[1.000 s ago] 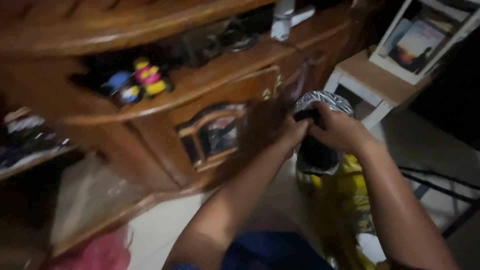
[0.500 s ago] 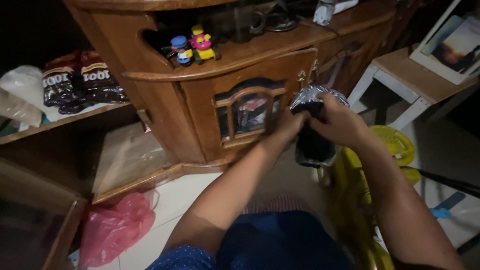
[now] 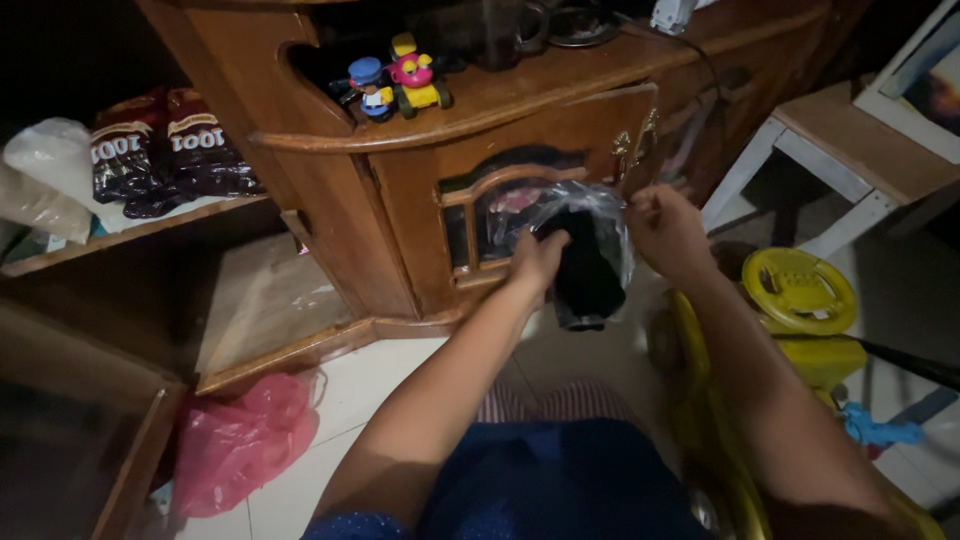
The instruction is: The person organizes food items by placing instant noodle packets from a plastic bag into a wooden cabinet shelf.
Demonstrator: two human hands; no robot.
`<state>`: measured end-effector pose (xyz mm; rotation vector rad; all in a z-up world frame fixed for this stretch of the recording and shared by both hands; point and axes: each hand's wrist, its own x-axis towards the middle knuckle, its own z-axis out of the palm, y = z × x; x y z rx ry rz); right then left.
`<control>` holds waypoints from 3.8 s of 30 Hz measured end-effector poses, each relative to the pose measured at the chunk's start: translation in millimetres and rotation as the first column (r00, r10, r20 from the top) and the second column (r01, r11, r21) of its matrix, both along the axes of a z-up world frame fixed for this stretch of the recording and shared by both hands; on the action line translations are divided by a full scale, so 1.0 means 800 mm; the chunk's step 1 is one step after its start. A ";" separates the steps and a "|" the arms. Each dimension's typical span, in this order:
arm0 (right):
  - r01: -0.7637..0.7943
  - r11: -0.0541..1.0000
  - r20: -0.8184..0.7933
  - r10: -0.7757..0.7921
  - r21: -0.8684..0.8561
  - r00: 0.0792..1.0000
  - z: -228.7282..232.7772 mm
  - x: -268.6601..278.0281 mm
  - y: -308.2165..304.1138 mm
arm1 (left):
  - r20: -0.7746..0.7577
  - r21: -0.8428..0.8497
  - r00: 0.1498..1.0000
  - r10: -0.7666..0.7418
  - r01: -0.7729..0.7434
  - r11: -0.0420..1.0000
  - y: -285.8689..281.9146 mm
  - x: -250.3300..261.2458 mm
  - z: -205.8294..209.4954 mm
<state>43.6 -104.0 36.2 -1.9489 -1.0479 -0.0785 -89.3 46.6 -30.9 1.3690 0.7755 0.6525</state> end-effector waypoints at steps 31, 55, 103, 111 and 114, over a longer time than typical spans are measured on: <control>-0.010 0.999 0.377 -0.002 0.030 0.926 0.065 0.076 0.097 | 0.013 -0.019 0.952 -0.305 0.305 0.952 -0.058 0.042 0.018; 0.062 0.981 0.446 0.028 -0.186 0.895 0.103 -0.005 -0.018 | 0.280 -0.203 0.911 -0.303 0.364 0.909 -0.175 0.084 0.010; -0.207 0.978 -0.173 0.208 0.027 0.963 0.114 0.068 -0.030 | -0.101 -0.217 0.973 -0.209 0.184 0.959 -0.231 0.094 0.046; -0.123 0.926 -0.057 0.110 -0.356 0.992 0.140 0.058 -0.058 | 0.198 -0.193 0.923 -0.330 0.367 0.910 -0.206 0.126 0.029; -0.239 0.912 -0.054 0.234 -0.333 0.971 0.140 0.072 -0.065 | 0.053 0.134 0.913 -0.406 0.396 0.908 -0.173 0.121 0.041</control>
